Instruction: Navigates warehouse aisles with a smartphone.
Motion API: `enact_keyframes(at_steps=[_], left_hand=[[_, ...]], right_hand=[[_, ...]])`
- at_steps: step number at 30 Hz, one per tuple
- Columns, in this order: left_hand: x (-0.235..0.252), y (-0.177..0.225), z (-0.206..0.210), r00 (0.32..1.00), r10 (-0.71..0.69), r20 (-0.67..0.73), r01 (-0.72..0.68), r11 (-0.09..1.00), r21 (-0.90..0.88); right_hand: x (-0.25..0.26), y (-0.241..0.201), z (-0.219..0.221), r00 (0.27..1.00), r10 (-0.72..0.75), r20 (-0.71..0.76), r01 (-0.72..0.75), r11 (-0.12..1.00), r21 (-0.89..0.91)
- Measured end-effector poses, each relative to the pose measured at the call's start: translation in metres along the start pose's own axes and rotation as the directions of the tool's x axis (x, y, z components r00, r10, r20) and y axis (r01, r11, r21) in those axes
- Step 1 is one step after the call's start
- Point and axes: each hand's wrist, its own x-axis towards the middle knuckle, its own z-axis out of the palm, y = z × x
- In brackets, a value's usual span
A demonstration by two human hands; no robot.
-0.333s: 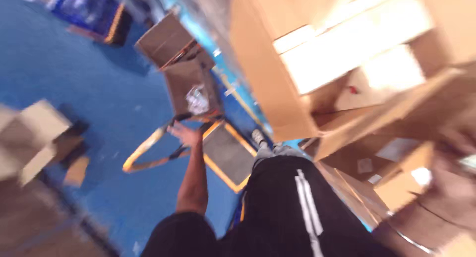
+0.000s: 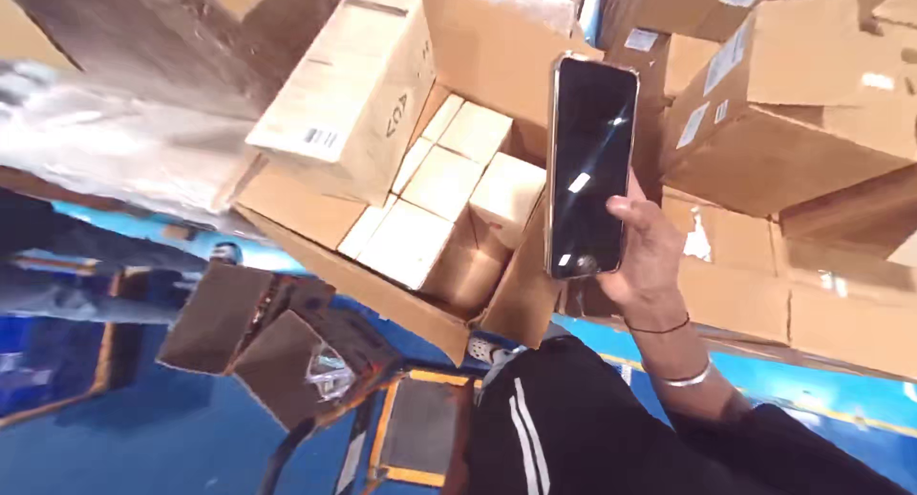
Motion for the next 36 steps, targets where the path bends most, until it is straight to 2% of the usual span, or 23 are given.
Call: enact_keyframes(at_steps=[2,3,6,9,11,16,23,25,27,29,30,32,34,36], left_hand=[[-0.008,0.018,-0.007,0.997,0.057,0.044,-0.055,0.997,-0.060],[-0.014,0.027,-0.013,0.996,0.081,0.030,-0.075,0.986,-0.149],[-0.031,0.051,-0.051,0.989,0.084,-0.124,-0.125,0.923,-0.364],[-0.052,0.069,-0.103,0.949,0.102,-0.300,-0.242,0.844,-0.479],[-0.072,0.084,-0.134,0.889,0.120,-0.442,-0.361,0.778,-0.515],[-0.176,0.153,-0.185,0.695,0.231,-0.681,-0.648,0.611,-0.454],[-0.308,0.273,-0.181,0.394,0.408,-0.824,-0.885,0.411,-0.220],[-0.333,0.302,-0.171,0.283,0.534,-0.797,-0.945,0.296,-0.138],[-0.348,0.325,-0.155,0.133,0.710,-0.692,-0.991,0.116,-0.071],[-0.353,0.346,-0.130,-0.002,0.843,-0.538,-0.993,-0.066,-0.099],[-0.355,0.356,-0.114,-0.038,0.882,-0.469,-0.981,-0.123,-0.152],[-0.361,0.368,-0.078,-0.046,0.943,-0.328,-0.942,-0.150,-0.299],[-0.368,0.376,-0.045,-0.034,0.976,-0.213,-0.893,-0.125,-0.433],[-0.372,0.381,-0.026,-0.044,0.993,-0.109,-0.877,-0.090,-0.472]], right_hand=[[0.002,-0.004,-0.011,1.000,-0.020,0.014,0.020,1.000,0.010],[0.003,-0.007,-0.018,1.000,-0.025,0.016,0.025,1.000,0.007],[0.012,-0.016,-0.041,1.000,-0.018,-0.006,0.018,1.000,-0.019],[0.018,-0.028,-0.070,0.999,0.016,-0.035,-0.016,1.000,-0.023],[0.022,-0.036,-0.091,0.997,0.044,-0.068,-0.046,0.999,-0.029],[0.027,-0.051,-0.136,0.987,0.074,-0.141,-0.082,0.995,-0.056],[0.039,-0.055,-0.165,0.986,0.043,-0.159,-0.052,0.997,-0.051],[0.045,-0.055,-0.166,0.988,0.012,-0.156,-0.020,0.999,-0.049],[0.053,-0.057,-0.167,0.986,-0.013,-0.164,0.002,0.998,-0.064],[0.063,-0.055,-0.167,0.982,-0.048,-0.180,0.033,0.996,-0.085],[0.067,-0.054,-0.168,0.979,-0.061,-0.193,0.044,0.995,-0.091],[0.076,-0.051,-0.168,0.971,-0.075,-0.228,0.056,0.994,-0.089],[0.092,-0.052,-0.170,0.955,-0.092,-0.283,0.071,0.994,-0.084],[0.111,-0.054,-0.174,0.931,-0.088,-0.354,0.074,0.996,-0.053]])
